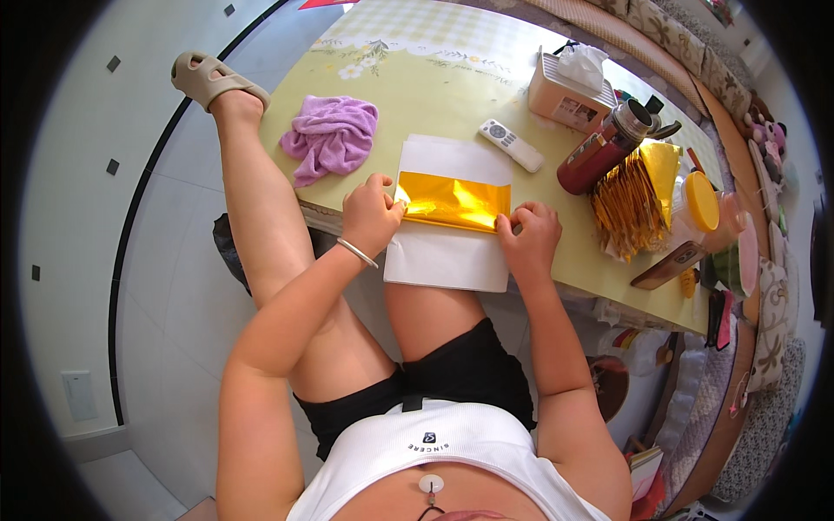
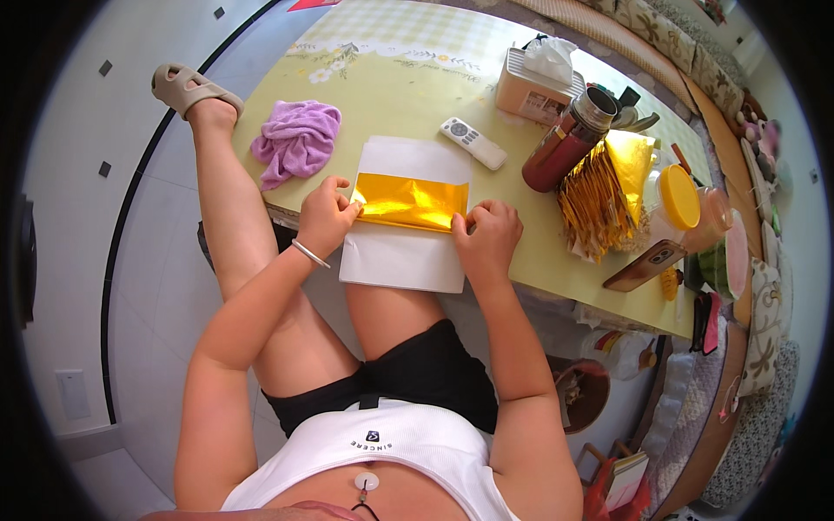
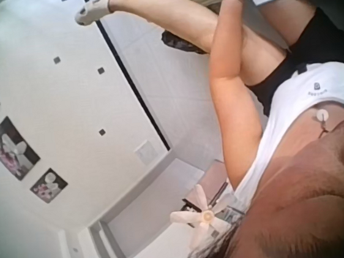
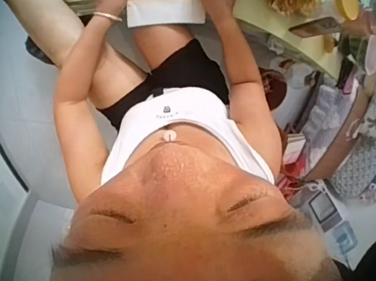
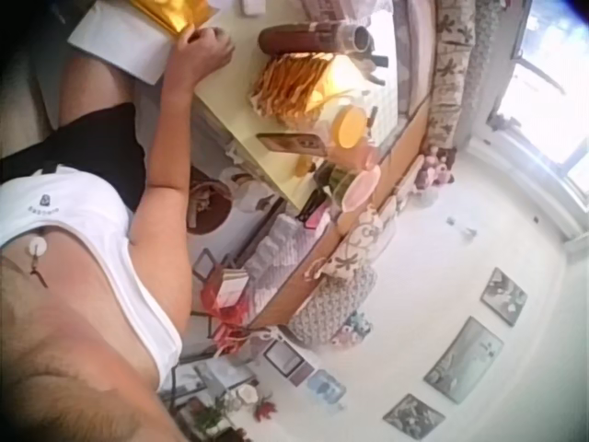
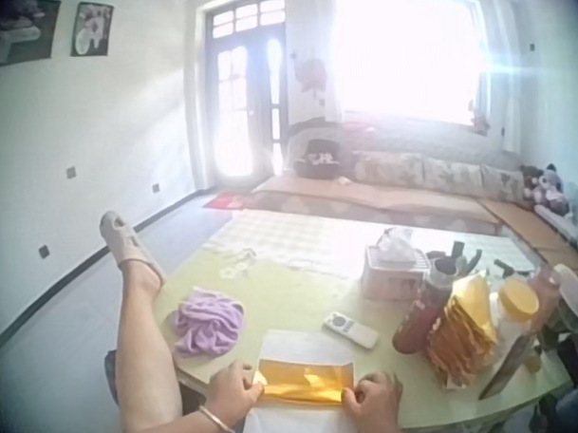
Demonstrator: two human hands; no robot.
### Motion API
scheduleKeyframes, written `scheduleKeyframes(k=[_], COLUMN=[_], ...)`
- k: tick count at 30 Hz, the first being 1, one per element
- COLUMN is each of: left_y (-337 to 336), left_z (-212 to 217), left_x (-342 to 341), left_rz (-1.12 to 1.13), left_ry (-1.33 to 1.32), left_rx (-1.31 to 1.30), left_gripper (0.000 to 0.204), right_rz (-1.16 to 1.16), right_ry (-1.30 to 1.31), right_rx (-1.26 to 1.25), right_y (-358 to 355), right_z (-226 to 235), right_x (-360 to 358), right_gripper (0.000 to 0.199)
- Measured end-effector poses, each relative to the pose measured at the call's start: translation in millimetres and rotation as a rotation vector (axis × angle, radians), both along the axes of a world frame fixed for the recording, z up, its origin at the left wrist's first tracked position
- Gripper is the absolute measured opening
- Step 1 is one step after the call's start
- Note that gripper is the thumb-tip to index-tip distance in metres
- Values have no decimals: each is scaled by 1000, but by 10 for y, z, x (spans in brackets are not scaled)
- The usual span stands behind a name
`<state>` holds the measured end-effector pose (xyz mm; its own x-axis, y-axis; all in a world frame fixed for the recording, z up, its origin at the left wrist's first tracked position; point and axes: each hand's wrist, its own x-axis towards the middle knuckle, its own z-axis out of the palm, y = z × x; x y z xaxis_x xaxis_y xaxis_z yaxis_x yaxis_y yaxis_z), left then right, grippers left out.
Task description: The person sits on the floor and folds a yellow sheet of paper on top of a white sheet. They repeatedly fold the yellow paper into smaller sections, pressing down on the creases to flatten them. The person occasionally lifts the paper to inspect the folds before continuing.
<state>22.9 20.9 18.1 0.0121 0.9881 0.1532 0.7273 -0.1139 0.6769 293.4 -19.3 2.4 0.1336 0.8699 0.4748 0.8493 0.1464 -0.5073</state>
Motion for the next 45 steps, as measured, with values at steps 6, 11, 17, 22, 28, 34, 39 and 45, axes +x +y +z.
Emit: scheduleKeyframes(k=[6,11,17,22,28,34,39,45], left_y=[-47,-72,-107,-46,8,-311,-390,21], left_z=[-26,-46,-32,211,-119,38,54,170], left_x=[58,54,77,92,12,-41,-400,-411], left_rz=[9,-4,-32,-501,-766,-777,-642,-414], left_ry=[71,99,206,469,669,676,718,220], left_rx=[66,99,220,804,465,120,-17,92], left_gripper=[34,32,32,32,48,100,98,53], right_rz=[-39,-52,-58,-95,84,562,421,326], right_ry=[-32,-52,-92,-144,-482,-367,-455,27], right_rx=[-21,-44,-40,-83,125,-134,-303,-145], right_y=[16,18,20,-2,48,-294,-334,-190], right_z=[-12,6,4,40,80,-42,24,170], right_x=[-25,-34,-46,-86,-228,-474,67,187], right_gripper=[24,27,28,25,48,84,90,51])
